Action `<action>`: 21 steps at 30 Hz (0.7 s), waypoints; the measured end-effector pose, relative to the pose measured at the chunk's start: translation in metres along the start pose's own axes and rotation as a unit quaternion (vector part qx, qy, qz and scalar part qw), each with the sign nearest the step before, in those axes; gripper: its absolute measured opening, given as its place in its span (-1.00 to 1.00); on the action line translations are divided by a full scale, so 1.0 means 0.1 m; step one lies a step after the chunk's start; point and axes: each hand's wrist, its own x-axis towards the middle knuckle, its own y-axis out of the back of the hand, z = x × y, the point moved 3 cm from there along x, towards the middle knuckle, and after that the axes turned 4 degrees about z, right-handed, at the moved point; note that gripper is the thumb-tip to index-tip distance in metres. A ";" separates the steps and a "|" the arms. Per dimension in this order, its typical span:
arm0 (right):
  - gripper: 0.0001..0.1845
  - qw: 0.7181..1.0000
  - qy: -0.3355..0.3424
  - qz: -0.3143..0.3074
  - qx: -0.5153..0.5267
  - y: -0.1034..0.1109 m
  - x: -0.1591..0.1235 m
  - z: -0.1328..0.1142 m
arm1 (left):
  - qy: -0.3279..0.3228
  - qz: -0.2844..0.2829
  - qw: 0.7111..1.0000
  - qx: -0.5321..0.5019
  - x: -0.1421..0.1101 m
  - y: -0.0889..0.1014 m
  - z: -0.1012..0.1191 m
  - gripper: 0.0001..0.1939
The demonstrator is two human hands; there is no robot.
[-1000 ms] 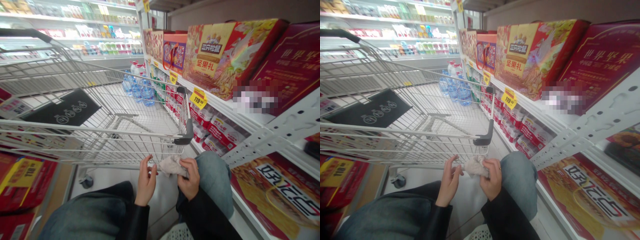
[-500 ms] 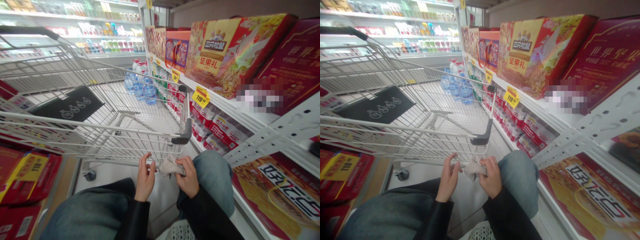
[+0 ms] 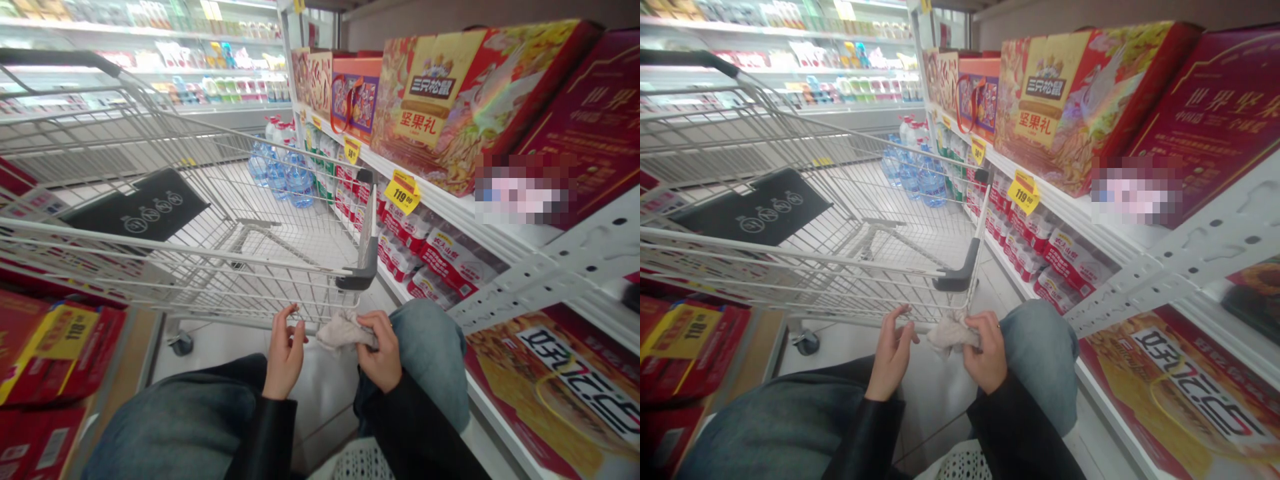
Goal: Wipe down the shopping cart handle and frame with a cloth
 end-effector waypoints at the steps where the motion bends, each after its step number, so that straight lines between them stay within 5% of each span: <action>1: -0.62 1.000 0.010 0.012 -0.003 0.01 0.00 0.00 | 0.000 0.001 1.000 0.002 0.00 0.01 0.00 -0.54; 6: -0.60 0.999 -0.003 0.041 0.005 0.05 0.02 0.02 | -0.008 -0.014 0.999 0.046 0.02 0.08 0.00 -0.54; 17: -0.68 0.979 -0.059 -0.166 0.105 -0.03 -0.01 0.01 | -0.010 0.032 0.990 0.139 0.05 0.34 -0.04 -0.58; 21: -0.67 0.977 -0.067 -0.128 0.155 0.00 0.05 -0.12 | -0.009 0.060 0.986 0.152 0.03 0.49 -0.08 -0.59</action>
